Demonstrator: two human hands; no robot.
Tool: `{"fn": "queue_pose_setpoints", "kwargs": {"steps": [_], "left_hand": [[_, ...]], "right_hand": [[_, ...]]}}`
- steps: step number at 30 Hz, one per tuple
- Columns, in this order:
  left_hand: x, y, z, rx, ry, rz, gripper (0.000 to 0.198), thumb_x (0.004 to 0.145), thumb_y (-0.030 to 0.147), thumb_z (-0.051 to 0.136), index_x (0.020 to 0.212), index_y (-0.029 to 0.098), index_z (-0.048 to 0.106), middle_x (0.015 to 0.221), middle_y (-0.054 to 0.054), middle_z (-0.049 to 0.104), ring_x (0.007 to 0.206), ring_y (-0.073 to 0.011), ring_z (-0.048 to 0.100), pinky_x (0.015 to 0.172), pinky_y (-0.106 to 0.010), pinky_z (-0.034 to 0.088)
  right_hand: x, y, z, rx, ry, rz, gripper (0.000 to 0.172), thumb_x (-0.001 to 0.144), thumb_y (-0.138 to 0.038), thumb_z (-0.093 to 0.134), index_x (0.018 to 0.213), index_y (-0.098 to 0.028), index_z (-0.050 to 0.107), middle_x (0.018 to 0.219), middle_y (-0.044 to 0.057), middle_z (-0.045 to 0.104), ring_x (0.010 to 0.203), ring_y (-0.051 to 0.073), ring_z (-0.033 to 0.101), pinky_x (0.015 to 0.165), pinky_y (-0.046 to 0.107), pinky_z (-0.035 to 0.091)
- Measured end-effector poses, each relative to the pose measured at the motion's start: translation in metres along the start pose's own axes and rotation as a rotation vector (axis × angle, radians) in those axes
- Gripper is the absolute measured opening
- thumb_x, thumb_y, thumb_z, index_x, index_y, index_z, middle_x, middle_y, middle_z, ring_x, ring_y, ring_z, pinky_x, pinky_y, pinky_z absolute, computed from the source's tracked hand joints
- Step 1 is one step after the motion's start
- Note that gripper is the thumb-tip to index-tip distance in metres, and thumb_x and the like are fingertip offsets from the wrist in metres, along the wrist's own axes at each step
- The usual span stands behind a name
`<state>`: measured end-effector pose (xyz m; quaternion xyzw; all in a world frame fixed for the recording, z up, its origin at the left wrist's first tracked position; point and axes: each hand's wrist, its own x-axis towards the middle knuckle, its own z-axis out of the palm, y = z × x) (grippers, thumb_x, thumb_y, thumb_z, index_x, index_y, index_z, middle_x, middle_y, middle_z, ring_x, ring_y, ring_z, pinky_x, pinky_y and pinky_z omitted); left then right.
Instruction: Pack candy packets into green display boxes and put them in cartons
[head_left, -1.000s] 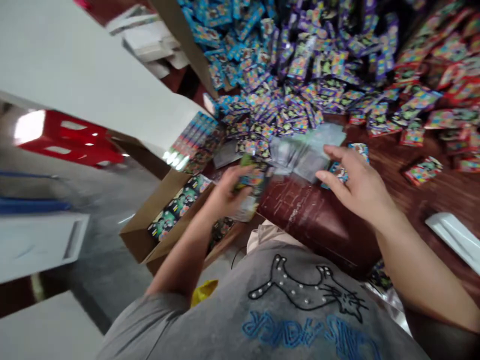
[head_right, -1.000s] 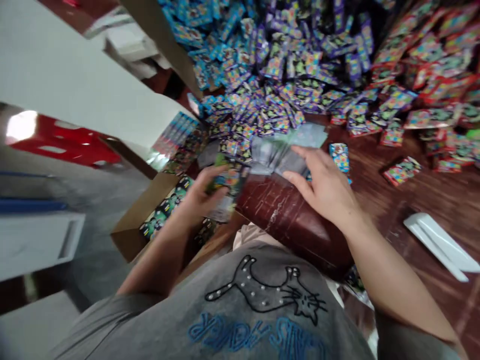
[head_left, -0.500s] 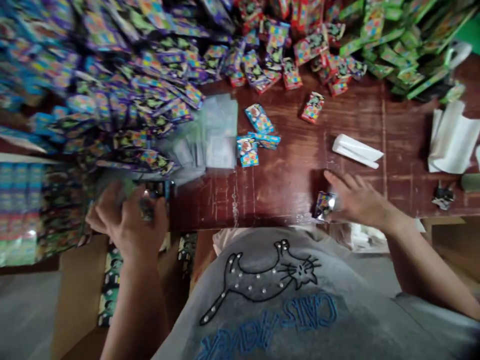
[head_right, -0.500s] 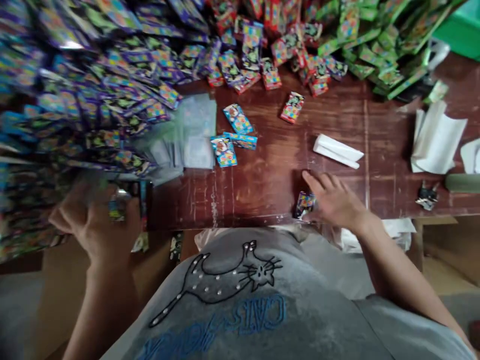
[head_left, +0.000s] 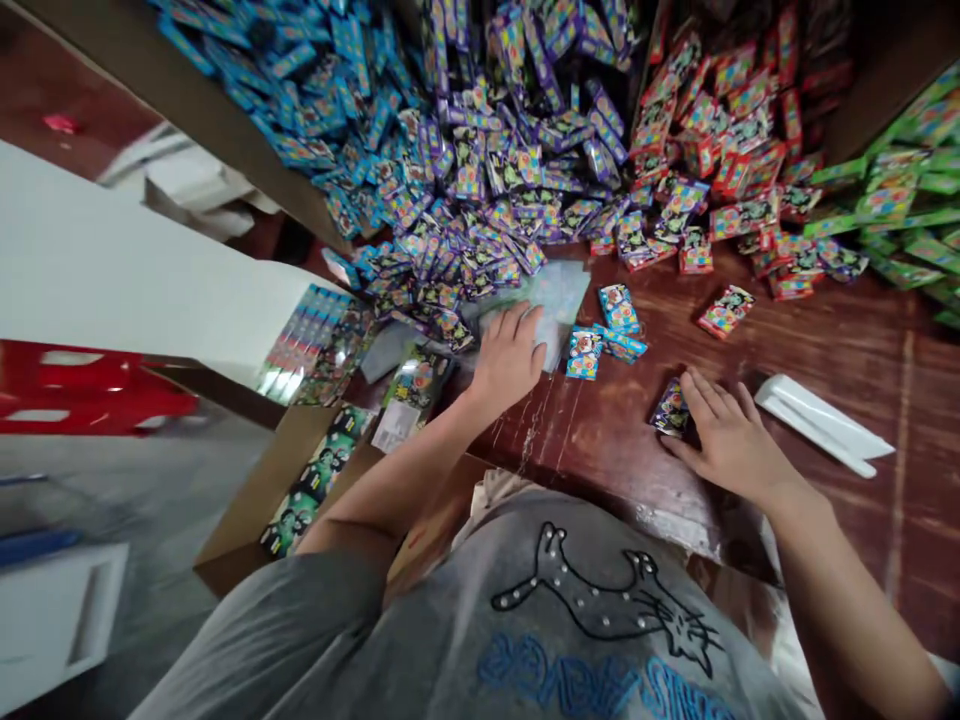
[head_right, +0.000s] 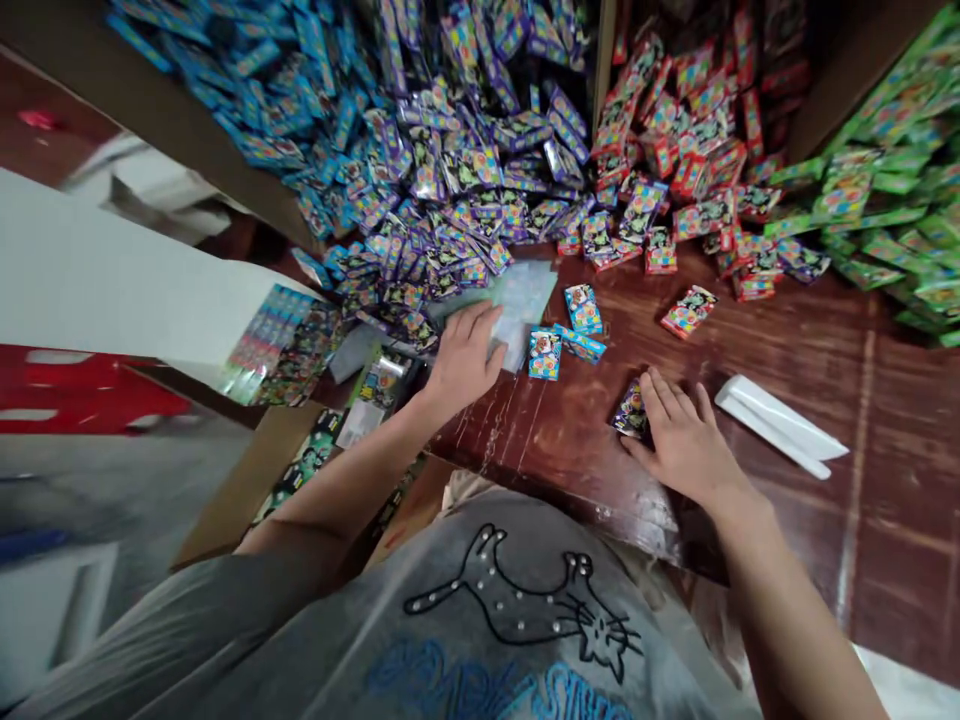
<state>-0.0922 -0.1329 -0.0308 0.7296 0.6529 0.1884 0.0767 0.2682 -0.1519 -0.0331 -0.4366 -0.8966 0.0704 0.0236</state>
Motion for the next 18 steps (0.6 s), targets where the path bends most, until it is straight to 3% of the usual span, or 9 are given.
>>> {"fn": "queue_pose_setpoints", "kwargs": {"steps": [3,7,9,12,15,18], "left_hand": [[-0.022,-0.005,0.006,0.076,-0.15,-0.043,0.061,0.105,0.037,0.06,0.159,0.007,0.051,0.17,-0.026,0.046,0.16,-0.0457,0.041,0.129,-0.066,0.034],[-0.074,0.014,0.014,0.174,-0.163,0.075,0.077,0.106,0.058,0.058,0.159,0.003,0.05,0.176,-0.026,0.036,0.167,-0.0435,0.03,0.136,-0.064,0.027],[-0.104,0.022,0.015,0.164,-0.149,0.13,0.086,0.1,0.07,0.063,0.151,0.002,0.057,0.173,-0.029,0.039,0.165,-0.0435,0.035,0.135,-0.061,0.032],[-0.14,0.025,0.013,0.069,-0.126,0.142,0.088,0.082,0.081,0.077,0.129,0.007,0.069,0.165,-0.03,0.05,0.158,-0.0455,0.047,0.13,-0.058,0.044],[-0.157,0.027,0.012,0.016,-0.094,0.082,0.075,0.081,0.07,0.083,0.125,0.011,0.071,0.154,-0.027,0.063,0.151,-0.045,0.056,0.126,-0.059,0.05],[-0.16,0.028,0.007,0.063,-0.129,0.027,0.055,0.093,0.034,0.071,0.142,0.012,0.065,0.151,-0.022,0.067,0.15,-0.0421,0.058,0.121,-0.058,0.054]], "right_hand": [[0.015,-0.025,-0.012,0.013,0.064,-0.023,0.101,0.104,-0.066,0.054,0.178,-0.013,0.009,0.177,0.026,0.036,0.158,0.046,0.045,0.129,0.077,0.029],[0.054,-0.074,-0.006,0.048,0.113,-0.22,0.084,0.108,-0.058,0.052,0.177,-0.02,0.022,0.178,0.017,0.037,0.164,0.038,0.038,0.137,0.072,0.012],[0.072,-0.085,0.006,0.056,0.111,-0.284,0.078,0.109,-0.058,0.051,0.174,-0.021,0.031,0.176,0.015,0.041,0.165,0.037,0.036,0.136,0.073,0.005],[0.089,-0.081,0.021,0.05,0.132,-0.263,0.071,0.111,-0.057,0.046,0.171,-0.02,0.038,0.174,0.014,0.045,0.166,0.038,0.034,0.133,0.079,-0.003],[0.099,-0.078,0.023,0.07,0.147,-0.228,0.068,0.112,-0.057,0.044,0.17,-0.021,0.041,0.173,0.013,0.047,0.166,0.039,0.033,0.131,0.081,-0.003],[0.103,-0.087,0.017,0.117,0.16,-0.205,0.066,0.111,-0.057,0.046,0.168,-0.022,0.046,0.171,0.014,0.051,0.164,0.04,0.036,0.133,0.08,0.003]]}}
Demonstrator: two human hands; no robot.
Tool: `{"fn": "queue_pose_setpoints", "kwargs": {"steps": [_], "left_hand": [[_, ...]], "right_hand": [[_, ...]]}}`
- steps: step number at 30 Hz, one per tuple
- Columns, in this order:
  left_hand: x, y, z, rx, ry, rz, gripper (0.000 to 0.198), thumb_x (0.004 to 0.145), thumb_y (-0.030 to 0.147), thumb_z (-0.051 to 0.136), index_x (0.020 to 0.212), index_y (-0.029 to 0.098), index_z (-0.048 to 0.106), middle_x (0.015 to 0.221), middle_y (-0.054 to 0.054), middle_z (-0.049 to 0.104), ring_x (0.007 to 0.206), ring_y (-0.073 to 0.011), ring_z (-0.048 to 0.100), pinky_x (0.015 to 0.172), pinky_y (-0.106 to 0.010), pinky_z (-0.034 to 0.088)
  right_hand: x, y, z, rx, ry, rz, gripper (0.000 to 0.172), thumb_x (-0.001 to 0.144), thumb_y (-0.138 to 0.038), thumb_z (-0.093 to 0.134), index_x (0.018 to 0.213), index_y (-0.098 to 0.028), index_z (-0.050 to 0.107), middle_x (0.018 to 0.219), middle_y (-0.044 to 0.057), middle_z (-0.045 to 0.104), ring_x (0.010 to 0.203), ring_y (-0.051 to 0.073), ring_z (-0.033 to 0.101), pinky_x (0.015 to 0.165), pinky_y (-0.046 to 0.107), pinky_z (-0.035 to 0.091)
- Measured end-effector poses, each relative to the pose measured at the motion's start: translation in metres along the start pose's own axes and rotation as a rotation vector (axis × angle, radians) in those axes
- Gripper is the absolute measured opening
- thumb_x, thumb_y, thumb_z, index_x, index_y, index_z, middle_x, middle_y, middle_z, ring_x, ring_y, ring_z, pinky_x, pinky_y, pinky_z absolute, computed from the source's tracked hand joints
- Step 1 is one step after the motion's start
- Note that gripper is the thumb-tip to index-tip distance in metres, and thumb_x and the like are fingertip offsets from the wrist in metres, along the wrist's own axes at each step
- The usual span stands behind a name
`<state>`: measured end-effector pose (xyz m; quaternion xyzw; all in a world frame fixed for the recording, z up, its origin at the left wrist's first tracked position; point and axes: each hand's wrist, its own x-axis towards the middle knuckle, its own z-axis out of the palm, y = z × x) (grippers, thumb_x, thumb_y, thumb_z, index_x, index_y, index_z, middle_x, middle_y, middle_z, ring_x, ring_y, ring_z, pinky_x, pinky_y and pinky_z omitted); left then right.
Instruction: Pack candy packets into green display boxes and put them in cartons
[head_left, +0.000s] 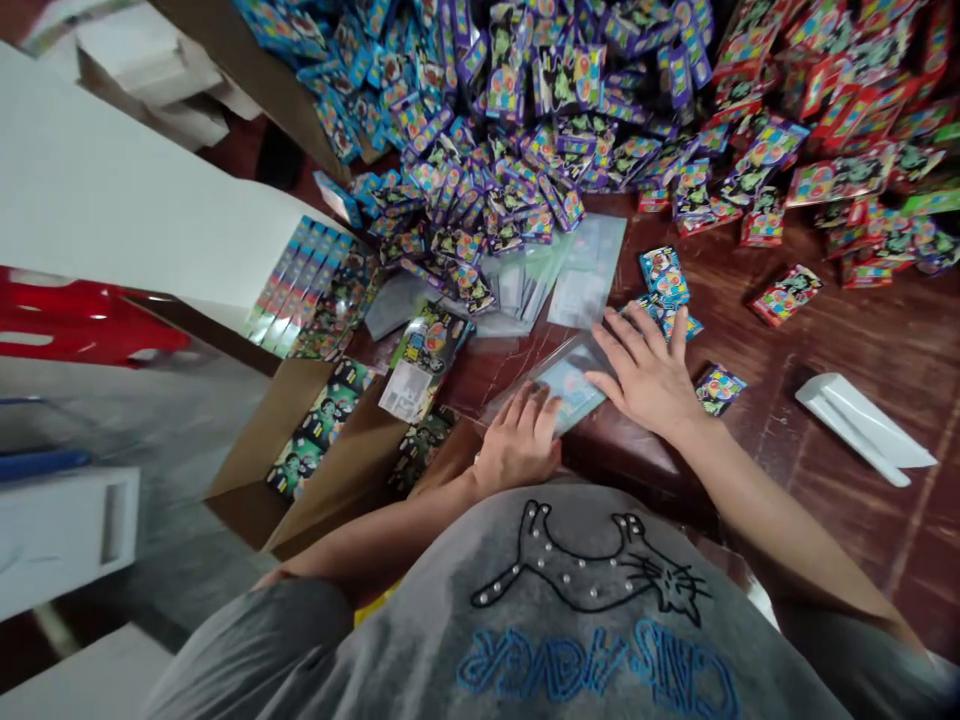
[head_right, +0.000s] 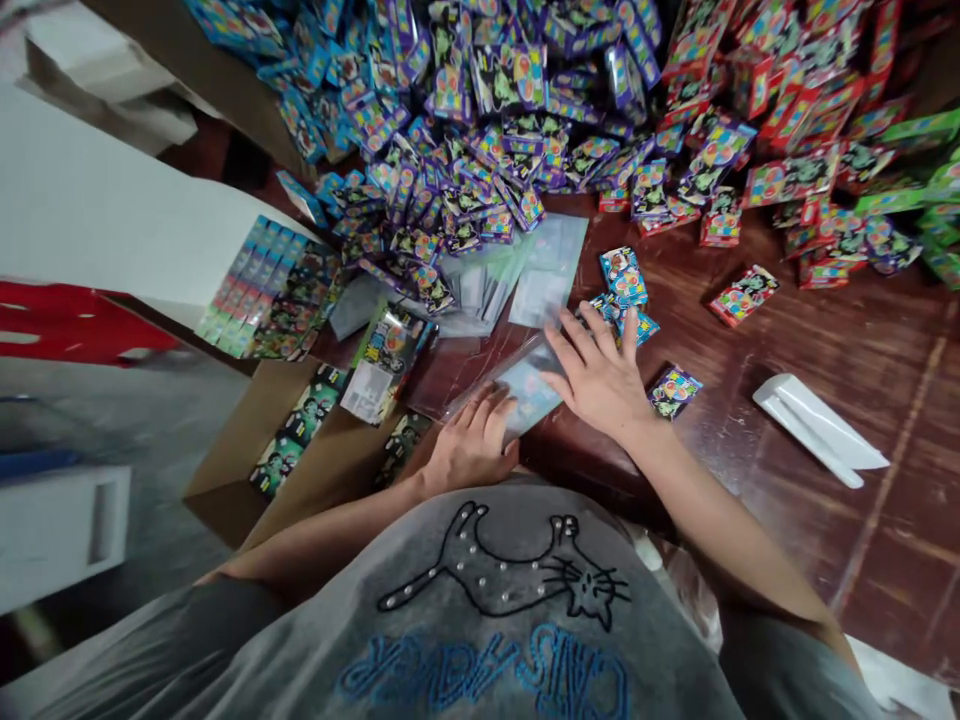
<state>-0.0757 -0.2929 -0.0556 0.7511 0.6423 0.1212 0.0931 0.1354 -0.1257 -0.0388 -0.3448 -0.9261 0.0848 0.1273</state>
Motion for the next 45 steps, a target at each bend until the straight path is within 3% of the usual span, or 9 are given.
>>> {"fn": "queue_pose_setpoints", "kwargs": {"steps": [9,13,18,23,26,30,34,41,45], "left_hand": [[0.017,-0.029,-0.074,-0.243,0.082,-0.138,0.048,0.105,0.019,0.049,0.151,0.017,0.062,0.139,-0.012,0.077,0.122,-0.0227,0.078,0.106,-0.032,0.063],[0.031,-0.016,-0.096,-0.574,-0.022,-0.09,0.031,0.109,0.032,0.056,0.13,0.018,0.074,0.116,-0.006,0.083,0.104,-0.0184,0.079,0.091,-0.025,0.061],[0.041,-0.008,-0.09,-0.717,-0.17,-0.103,0.031,0.107,0.033,0.057,0.127,0.018,0.075,0.112,-0.006,0.082,0.099,-0.0188,0.079,0.088,-0.027,0.06],[0.058,0.001,-0.082,-0.861,-0.514,0.018,0.065,0.082,0.04,0.088,0.142,0.025,0.068,0.123,-0.006,0.082,0.107,-0.0248,0.081,0.088,-0.031,0.065],[0.074,0.014,-0.076,-0.86,-0.43,-0.036,0.039,0.09,0.04,0.08,0.124,0.023,0.077,0.107,-0.003,0.084,0.097,-0.0233,0.081,0.083,-0.031,0.064],[0.086,0.034,-0.064,-1.028,-0.147,-0.171,0.03,0.099,0.043,0.07,0.113,0.018,0.078,0.109,-0.005,0.084,0.1,-0.0221,0.079,0.088,-0.032,0.064],[0.075,0.046,-0.044,-1.008,-0.011,-0.256,0.033,0.101,0.048,0.069,0.113,0.018,0.073,0.109,-0.006,0.082,0.097,-0.0205,0.077,0.087,-0.031,0.063],[0.053,0.028,0.002,-0.718,0.147,-0.31,0.041,0.107,0.056,0.06,0.125,0.019,0.061,0.114,-0.01,0.076,0.104,-0.0221,0.076,0.092,-0.037,0.063],[0.051,0.0,-0.013,-0.613,0.132,-0.236,0.058,0.109,0.061,0.056,0.149,0.019,0.048,0.135,-0.015,0.069,0.117,-0.0243,0.072,0.098,-0.041,0.062]], "right_hand": [[-0.002,-0.029,-0.026,0.348,0.337,0.045,0.053,0.109,-0.041,0.057,0.158,-0.022,0.055,0.145,0.016,0.07,0.139,0.032,0.063,0.121,0.055,0.05],[0.009,-0.037,-0.044,0.444,0.271,0.017,0.056,0.106,-0.054,0.062,0.15,-0.019,0.06,0.141,0.016,0.072,0.132,0.031,0.067,0.114,0.051,0.054],[-0.006,-0.028,-0.076,0.503,0.074,0.083,0.033,0.104,-0.052,0.067,0.092,-0.022,0.072,0.082,0.002,0.074,0.075,0.018,0.069,0.075,0.034,0.055],[-0.044,-0.014,-0.101,0.635,-0.273,-0.254,0.02,0.109,-0.037,0.061,0.117,-0.028,0.077,0.135,0.003,0.079,0.129,0.022,0.072,0.123,0.052,0.044],[-0.058,-0.015,-0.103,0.634,-0.102,-0.045,0.017,0.108,-0.037,0.062,0.112,-0.029,0.077,0.15,0.005,0.071,0.14,0.026,0.067,0.128,0.06,0.038],[-0.066,-0.039,-0.075,0.744,0.355,0.472,0.038,0.105,-0.053,0.063,0.136,-0.03,0.061,0.137,0.01,0.074,0.124,0.026,0.073,0.11,0.05,0.058],[-0.059,-0.07,-0.03,0.615,0.218,0.744,0.041,0.111,-0.059,0.042,0.114,-0.022,0.061,0.096,0.011,0.08,0.08,0.024,0.077,0.067,0.035,0.056],[-0.029,-0.071,0.001,0.343,-0.139,0.661,0.044,0.116,-0.048,0.035,0.114,-0.016,0.066,0.09,0.013,0.083,0.083,0.025,0.081,0.062,0.029,0.048],[-0.049,-0.039,-0.028,0.418,0.008,0.462,0.053,0.112,-0.05,0.049,0.152,-0.016,0.056,0.137,0.017,0.077,0.123,0.029,0.075,0.1,0.043,0.061]]}}
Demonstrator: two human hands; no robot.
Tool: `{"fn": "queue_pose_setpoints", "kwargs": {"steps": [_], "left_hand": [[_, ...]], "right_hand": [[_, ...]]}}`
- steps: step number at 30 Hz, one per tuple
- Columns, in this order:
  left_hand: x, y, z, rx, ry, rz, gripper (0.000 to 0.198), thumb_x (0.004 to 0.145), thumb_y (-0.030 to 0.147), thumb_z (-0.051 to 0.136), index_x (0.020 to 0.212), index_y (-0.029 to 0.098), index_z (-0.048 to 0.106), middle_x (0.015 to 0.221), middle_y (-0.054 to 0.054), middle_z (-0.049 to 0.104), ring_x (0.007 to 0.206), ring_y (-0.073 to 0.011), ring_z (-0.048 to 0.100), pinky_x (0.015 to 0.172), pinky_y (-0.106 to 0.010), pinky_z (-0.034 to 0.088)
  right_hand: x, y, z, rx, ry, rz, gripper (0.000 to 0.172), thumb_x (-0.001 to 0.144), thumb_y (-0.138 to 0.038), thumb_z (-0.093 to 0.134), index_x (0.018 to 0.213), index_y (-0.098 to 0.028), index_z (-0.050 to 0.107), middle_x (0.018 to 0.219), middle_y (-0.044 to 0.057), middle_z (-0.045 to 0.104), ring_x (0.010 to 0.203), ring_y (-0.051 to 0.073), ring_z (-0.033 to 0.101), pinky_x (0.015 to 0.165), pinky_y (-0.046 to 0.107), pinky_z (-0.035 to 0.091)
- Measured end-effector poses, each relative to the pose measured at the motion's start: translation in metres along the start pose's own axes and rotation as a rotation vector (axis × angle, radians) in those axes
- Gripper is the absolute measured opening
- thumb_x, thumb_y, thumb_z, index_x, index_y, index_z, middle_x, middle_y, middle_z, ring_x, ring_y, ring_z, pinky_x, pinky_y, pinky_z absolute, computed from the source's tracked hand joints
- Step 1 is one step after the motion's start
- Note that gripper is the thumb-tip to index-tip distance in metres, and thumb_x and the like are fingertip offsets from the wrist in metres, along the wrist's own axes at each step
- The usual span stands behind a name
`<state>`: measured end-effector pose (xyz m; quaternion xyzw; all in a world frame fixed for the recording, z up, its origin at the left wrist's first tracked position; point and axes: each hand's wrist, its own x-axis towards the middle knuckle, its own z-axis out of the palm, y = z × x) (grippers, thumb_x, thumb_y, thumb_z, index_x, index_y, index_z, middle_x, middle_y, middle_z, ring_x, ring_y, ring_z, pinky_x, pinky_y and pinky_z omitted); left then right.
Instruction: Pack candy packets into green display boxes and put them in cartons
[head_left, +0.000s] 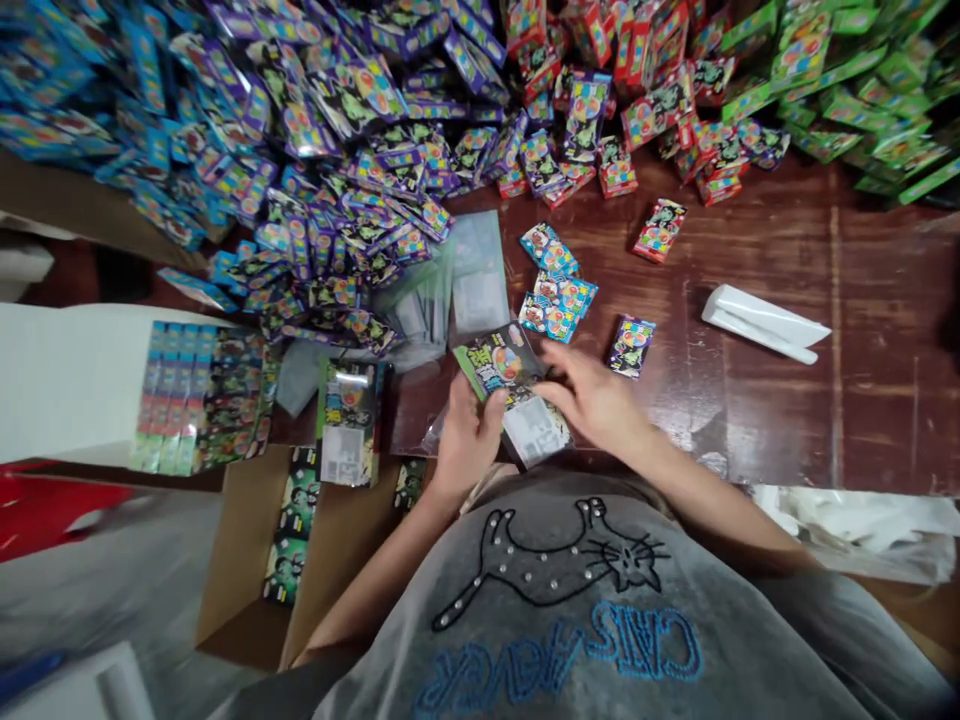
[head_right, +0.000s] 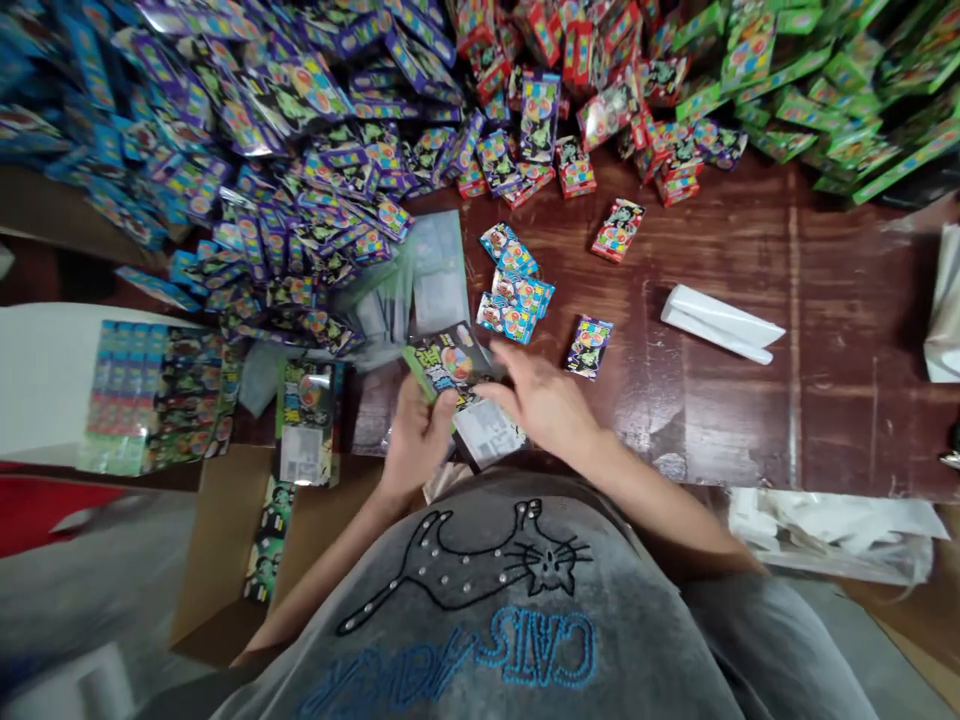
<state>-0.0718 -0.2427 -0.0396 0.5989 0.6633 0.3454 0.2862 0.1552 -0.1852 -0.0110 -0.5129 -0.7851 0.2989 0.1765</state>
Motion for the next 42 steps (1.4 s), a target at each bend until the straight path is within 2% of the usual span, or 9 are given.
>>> {"fn": "queue_pose_setpoints", "kwargs": {"steps": [5,9,12,19,24,29,33,38,42], "left_hand": [[0.036,0.028,-0.027,0.404,0.279,0.191,0.099,0.092,0.069,0.077,0.164,0.014,0.035,0.158,-0.026,0.049,0.143,-0.0409,0.051,0.119,-0.06,0.048],[0.087,0.057,0.018,0.459,-0.062,0.205,0.1,0.088,0.071,0.079,0.162,0.013,0.044,0.153,-0.024,0.058,0.145,-0.046,0.051,0.126,-0.064,0.037],[0.111,0.066,0.052,0.472,-0.141,0.12,0.107,0.081,0.061,0.09,0.161,0.008,0.043,0.141,-0.026,0.066,0.14,-0.0489,0.055,0.121,-0.065,0.041],[0.076,0.071,0.051,0.131,-0.271,0.402,0.09,0.085,0.02,0.076,0.164,0.021,0.034,0.158,-0.018,0.051,0.149,-0.0335,0.054,0.128,-0.053,0.047],[0.057,0.06,0.063,0.201,-0.509,0.526,0.081,0.086,0.015,0.071,0.16,0.019,0.039,0.159,-0.019,0.05,0.157,-0.0348,0.047,0.133,-0.058,0.042],[0.07,0.058,0.068,0.391,-0.554,0.597,0.093,0.079,0.042,0.093,0.156,0.015,0.049,0.169,-0.024,0.043,0.165,-0.0463,0.032,0.136,-0.073,0.025],[0.088,0.072,0.075,0.41,-0.654,0.749,0.11,0.074,0.061,0.096,0.165,0.025,0.045,0.177,-0.022,0.031,0.164,-0.0469,0.033,0.132,-0.07,0.033],[0.104,0.081,0.087,0.418,-0.791,0.851,0.085,0.081,0.058,0.092,0.153,0.029,0.06,0.175,-0.019,0.036,0.157,-0.0451,0.043,0.126,-0.067,0.042],[0.111,0.082,0.086,0.414,-0.789,0.843,0.07,0.08,0.06,0.092,0.136,0.024,0.069,0.163,-0.018,0.053,0.149,-0.0418,0.053,0.123,-0.063,0.046]], "right_hand": [[-0.019,0.076,-0.069,-0.369,-0.139,-0.27,0.087,0.092,-0.021,0.067,0.172,-0.024,0.036,0.183,0.013,0.028,0.166,0.046,0.029,0.123,0.074,0.041],[-0.014,0.103,-0.083,-0.55,-0.258,-0.358,0.065,0.095,-0.009,0.053,0.157,-0.027,0.06,0.167,0.009,0.057,0.149,0.039,0.052,0.114,0.06,0.052],[-0.013,0.088,-0.08,-0.651,-0.204,-0.207,0.049,0.106,-0.031,0.053,0.152,-0.02,0.064,0.141,0.017,0.074,0.122,0.037,0.069,0.091,0.048,0.058],[-0.006,0.073,-0.08,-0.632,-0.183,0.308,0.078,0.108,-0.071,0.035,0.157,-0.013,0.052,0.083,0.017,0.08,0.074,0.034,0.077,0.06,0.036,0.043],[0.064,0.126,-0.119,-0.566,0.128,0.117,0.075,0.101,-0.065,0.057,0.154,-0.012,0.054,0.139,0.025,0.072,0.124,0.042,0.068,0.09,0.05,0.057],[0.122,0.15,-0.14,-0.537,-0.079,0.098,0.1,0.087,-0.058,0.078,0.163,-0.003,0.043,0.155,0.03,0.058,0.142,0.048,0.053,0.112,0.06,0.049],[0.075,0.135,-0.147,-0.479,-0.142,-0.137,0.097,0.082,-0.047,0.079,0.163,-0.007,0.044,0.15,0.025,0.063,0.137,0.043,0.058,0.114,0.057,0.048],[-0.033,0.108,-0.13,-0.4,-0.305,-0.2,0.083,0.083,-0.028,0.077,0.16,-0.014,0.052,0.134,0.018,0.074,0.124,0.034,0.069,0.102,0.046,0.057],[-0.036,0.113,-0.133,-0.429,-0.252,-0.228,0.08,0.094,-0.036,0.074,0.165,-0.016,0.046,0.149,0.02,0.069,0.134,0.036,0.065,0.109,0.052,0.056]]}}
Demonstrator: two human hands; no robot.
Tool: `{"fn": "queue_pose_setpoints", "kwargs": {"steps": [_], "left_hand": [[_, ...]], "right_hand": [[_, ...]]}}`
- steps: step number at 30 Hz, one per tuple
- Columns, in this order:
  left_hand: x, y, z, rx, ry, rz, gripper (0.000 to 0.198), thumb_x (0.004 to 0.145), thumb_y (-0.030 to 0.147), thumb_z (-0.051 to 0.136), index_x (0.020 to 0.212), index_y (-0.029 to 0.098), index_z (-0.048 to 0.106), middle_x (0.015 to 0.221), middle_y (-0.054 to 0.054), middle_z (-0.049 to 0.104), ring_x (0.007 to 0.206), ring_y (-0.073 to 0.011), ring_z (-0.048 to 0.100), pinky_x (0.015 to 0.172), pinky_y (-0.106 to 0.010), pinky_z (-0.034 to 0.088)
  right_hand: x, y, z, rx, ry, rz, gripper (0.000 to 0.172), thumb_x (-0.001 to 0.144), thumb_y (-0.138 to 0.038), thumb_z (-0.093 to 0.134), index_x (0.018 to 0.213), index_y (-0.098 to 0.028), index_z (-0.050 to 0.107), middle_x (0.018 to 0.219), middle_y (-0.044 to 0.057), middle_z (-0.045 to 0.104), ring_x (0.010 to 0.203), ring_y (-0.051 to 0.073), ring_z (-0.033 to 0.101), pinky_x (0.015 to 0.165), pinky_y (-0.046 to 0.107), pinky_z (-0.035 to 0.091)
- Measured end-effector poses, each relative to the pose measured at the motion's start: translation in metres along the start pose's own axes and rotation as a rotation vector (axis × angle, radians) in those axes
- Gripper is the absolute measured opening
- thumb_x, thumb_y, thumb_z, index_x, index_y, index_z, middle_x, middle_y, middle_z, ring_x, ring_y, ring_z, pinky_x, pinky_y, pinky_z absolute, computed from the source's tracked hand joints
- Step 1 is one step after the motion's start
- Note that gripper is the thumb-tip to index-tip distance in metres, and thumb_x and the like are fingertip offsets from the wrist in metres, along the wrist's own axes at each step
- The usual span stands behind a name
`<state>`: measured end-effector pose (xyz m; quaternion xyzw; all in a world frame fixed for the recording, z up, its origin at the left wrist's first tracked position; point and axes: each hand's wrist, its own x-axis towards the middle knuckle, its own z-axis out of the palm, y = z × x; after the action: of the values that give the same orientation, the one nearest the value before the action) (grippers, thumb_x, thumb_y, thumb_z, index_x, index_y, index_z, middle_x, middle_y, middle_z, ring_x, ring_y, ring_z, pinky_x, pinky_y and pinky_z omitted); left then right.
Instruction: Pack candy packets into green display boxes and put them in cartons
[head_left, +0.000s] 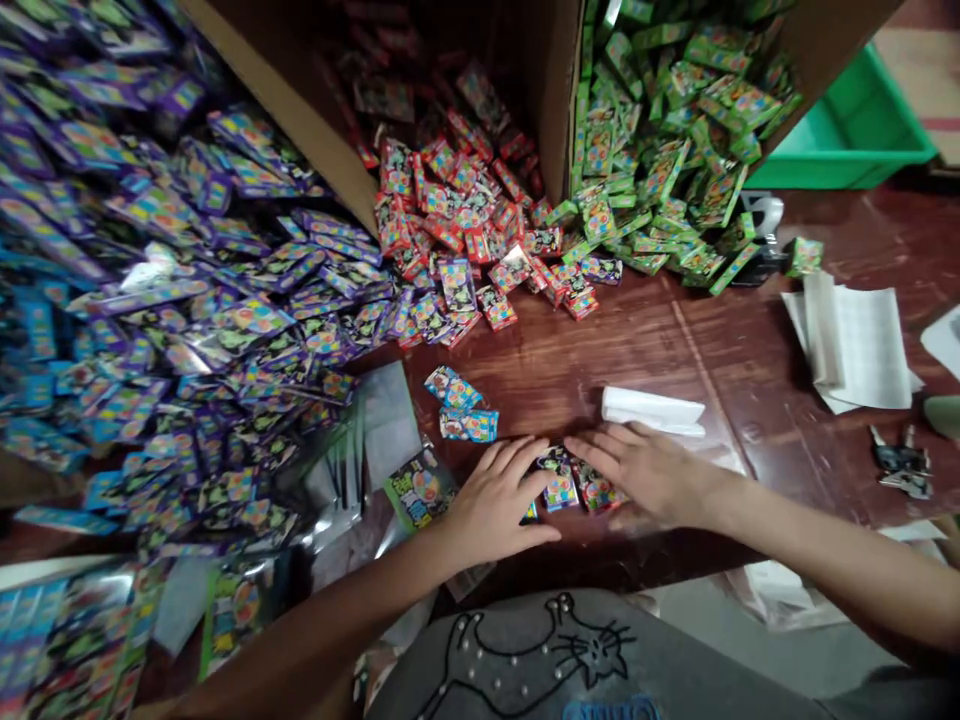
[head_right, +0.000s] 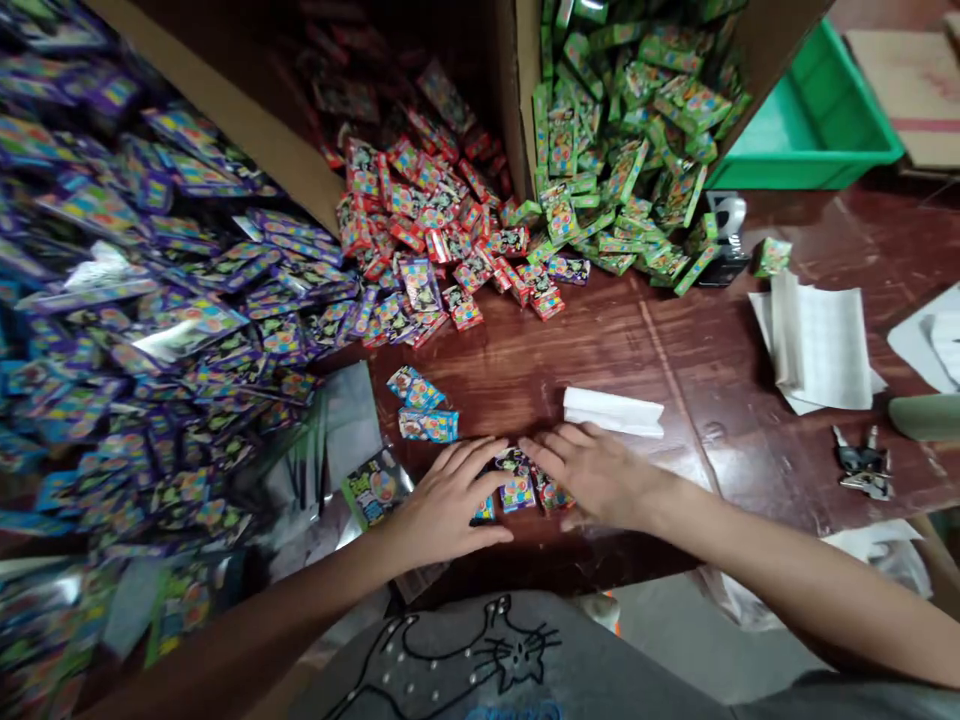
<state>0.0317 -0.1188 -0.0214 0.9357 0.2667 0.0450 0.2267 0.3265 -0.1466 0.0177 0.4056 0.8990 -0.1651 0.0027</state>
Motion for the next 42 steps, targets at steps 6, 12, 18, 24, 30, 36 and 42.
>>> {"fn": "queue_pose_setpoints", "kwargs": {"steps": [6,12,18,24,30,36,42], "left_hand": [[0.005,0.007,0.005,0.064,0.028,-0.057,0.11,0.071,0.074,0.092,0.157,0.016,0.054,0.162,-0.024,0.053,0.144,-0.0443,0.056,0.12,-0.061,0.049],[0.027,0.023,0.024,0.106,-0.004,0.011,0.094,0.086,0.078,0.077,0.165,0.034,0.049,0.173,-0.021,0.04,0.153,-0.0448,0.049,0.118,-0.063,0.047],[0.021,0.019,0.016,0.126,-0.019,0.043,0.069,0.099,0.054,0.075,0.16,0.028,0.055,0.174,-0.018,0.043,0.159,-0.0402,0.043,0.127,-0.062,0.039],[-0.055,-0.027,-0.047,0.18,-0.109,0.118,0.107,0.079,0.073,0.088,0.164,0.022,0.047,0.178,-0.02,0.036,0.163,-0.0415,0.037,0.136,-0.062,0.025],[-0.105,-0.041,-0.056,0.266,-0.391,0.239,0.082,0.091,0.021,0.079,0.164,0.038,0.045,0.176,-0.003,0.043,0.16,-0.0319,0.044,0.137,-0.059,0.024],[-0.095,-0.021,-0.048,0.263,-0.272,0.215,0.065,0.097,0.011,0.063,0.156,0.037,0.055,0.15,-0.005,0.068,0.15,-0.0282,0.054,0.133,-0.053,0.032],[-0.122,0.01,-0.044,0.3,-0.107,-0.055,0.087,0.085,0.048,0.089,0.159,0.022,0.051,0.14,-0.017,0.066,0.122,-0.0361,0.063,0.106,-0.051,0.053]], "right_hand": [[0.092,0.132,-0.064,-0.211,0.416,0.337,0.067,0.106,-0.022,0.05,0.172,-0.019,0.036,0.179,0.02,0.035,0.161,0.045,0.037,0.121,0.07,0.039],[0.152,0.219,-0.084,-0.216,0.421,0.343,0.054,0.11,-0.014,0.044,0.164,-0.016,0.049,0.175,0.016,0.044,0.163,0.04,0.036,0.125,0.071,0.033],[0.089,0.169,-0.078,-0.202,0.433,0.282,0.054,0.12,-0.036,0.028,0.151,-0.009,0.064,0.157,0.016,0.064,0.15,0.029,0.055,0.118,0.049,0.042],[-0.047,0.019,-0.019,-0.294,0.43,-0.143,0.04,0.109,-0.012,0.057,0.149,-0.011,0.062,0.148,0.011,0.073,0.137,0.025,0.068,0.093,0.036,0.055],[-0.09,-0.02,0.041,-0.254,0.278,-0.124,0.037,0.108,-0.021,0.062,0.145,-0.013,0.064,0.139,0.011,0.078,0.119,0.025,0.074,0.091,0.038,0.055],[-0.014,-0.012,0.052,-0.059,0.296,-0.148,0.108,0.092,-0.082,0.063,0.176,-0.025,0.025,0.179,0.02,0.033,0.164,0.046,0.035,0.127,0.068,0.036],[0.053,-0.029,0.071,0.025,0.162,-0.234,0.095,0.097,-0.079,0.057,0.171,-0.021,0.039,0.178,0.018,0.038,0.16,0.045,0.04,0.131,0.068,0.032]]}}
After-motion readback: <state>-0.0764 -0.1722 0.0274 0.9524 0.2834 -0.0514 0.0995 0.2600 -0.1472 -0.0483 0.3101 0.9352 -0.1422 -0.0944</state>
